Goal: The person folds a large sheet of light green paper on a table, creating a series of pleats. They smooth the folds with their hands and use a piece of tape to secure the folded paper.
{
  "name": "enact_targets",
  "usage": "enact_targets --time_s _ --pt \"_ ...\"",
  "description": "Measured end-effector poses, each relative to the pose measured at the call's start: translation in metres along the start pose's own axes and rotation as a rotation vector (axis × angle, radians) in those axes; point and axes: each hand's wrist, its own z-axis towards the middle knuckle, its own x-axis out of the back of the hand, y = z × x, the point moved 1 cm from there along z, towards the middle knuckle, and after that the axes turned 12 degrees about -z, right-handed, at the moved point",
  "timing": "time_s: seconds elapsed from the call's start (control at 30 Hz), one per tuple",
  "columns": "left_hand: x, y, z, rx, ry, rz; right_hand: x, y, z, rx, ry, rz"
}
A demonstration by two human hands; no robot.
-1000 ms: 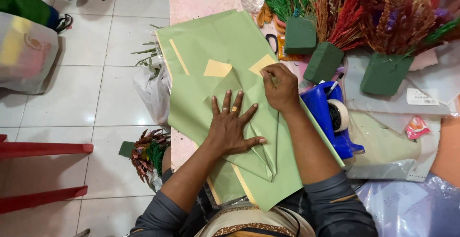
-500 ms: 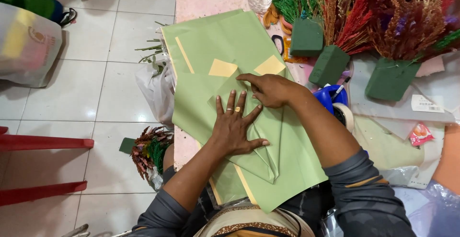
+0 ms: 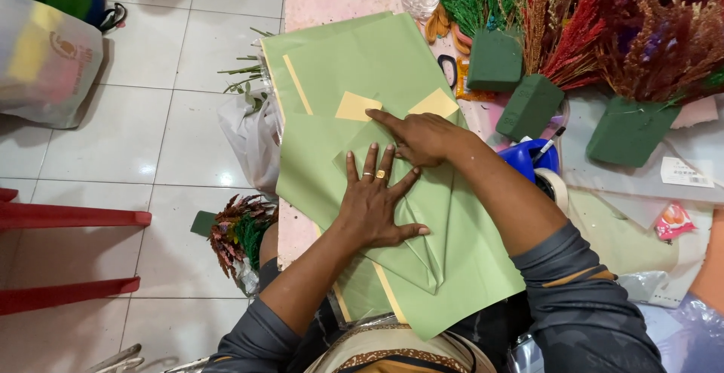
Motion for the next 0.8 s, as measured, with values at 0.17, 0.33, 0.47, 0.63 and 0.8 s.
enact_targets --time_s 0.17,0.33,0.47,0.63,0.8 --pt "0.001 0.001 0.0 0.005 -0.002 0.001 -0.006 0.021 0.013 -0.103 0.069 0.002" --pt "0.003 0.003 -0.003 0.006 0.008 0.009 -0.015 0.052 0.019 -0.312 0.29 0.107" --pt "0.002 0.002 -0.002 -0.005 0.018 0.003 -0.029 0.071 0.022 -0.415 0.442 0.164" --pt "0.005 0.002 -0.002 -0.007 0.017 0.012 -0.038 0.053 0.018 -0.374 0.503 0.112" --pt "0.005 0.003 -0.003 -0.01 0.038 0.033 -0.04 0.045 -0.005 -0.475 0.64 0.018"
